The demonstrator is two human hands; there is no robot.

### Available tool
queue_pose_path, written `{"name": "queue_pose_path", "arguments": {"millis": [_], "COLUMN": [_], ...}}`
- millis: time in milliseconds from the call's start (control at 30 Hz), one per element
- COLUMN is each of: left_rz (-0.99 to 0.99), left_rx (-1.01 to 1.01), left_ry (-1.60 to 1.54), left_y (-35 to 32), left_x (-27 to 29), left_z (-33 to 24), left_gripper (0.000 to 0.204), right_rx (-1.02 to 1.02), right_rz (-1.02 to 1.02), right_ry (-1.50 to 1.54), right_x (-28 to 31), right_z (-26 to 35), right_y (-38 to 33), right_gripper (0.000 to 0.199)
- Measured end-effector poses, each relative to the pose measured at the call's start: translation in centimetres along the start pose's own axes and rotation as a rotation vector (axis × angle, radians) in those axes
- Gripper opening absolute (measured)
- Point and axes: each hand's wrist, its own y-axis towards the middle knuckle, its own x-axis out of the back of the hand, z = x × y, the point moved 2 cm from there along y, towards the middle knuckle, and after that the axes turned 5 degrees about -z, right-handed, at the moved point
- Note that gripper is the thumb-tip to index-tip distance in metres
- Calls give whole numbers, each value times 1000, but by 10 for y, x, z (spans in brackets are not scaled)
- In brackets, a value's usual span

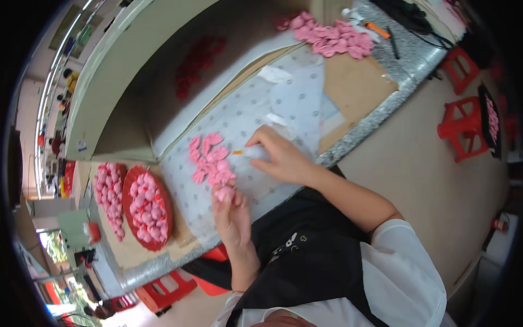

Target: Applying glue to small pink plastic toy components and joining them together.

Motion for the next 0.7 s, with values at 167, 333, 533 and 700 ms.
{"name": "queue_pose_path", "arguments": {"millis": [167,333,533,700], "left_rz": [-48,17,86,158], "left_rx": [-169,8,5,-64], "left_ry": [201,135,505,568], "left_y": [3,16,15,12], "left_x": [1,12,-1,3], "left_z": [-6,-1,-2,1], "left_gripper": [11,6,21,29], "right_rx": [-21,30,-85,4], "right_rz": [-63,4,46,213], "right_ry": [-45,-67,-59,-435], "right_x": [2,18,40,28], "right_z": [5,2,-3,-6], "right_y": [-5,-6,22,29], "right_gripper": [28,39,38,23]}}
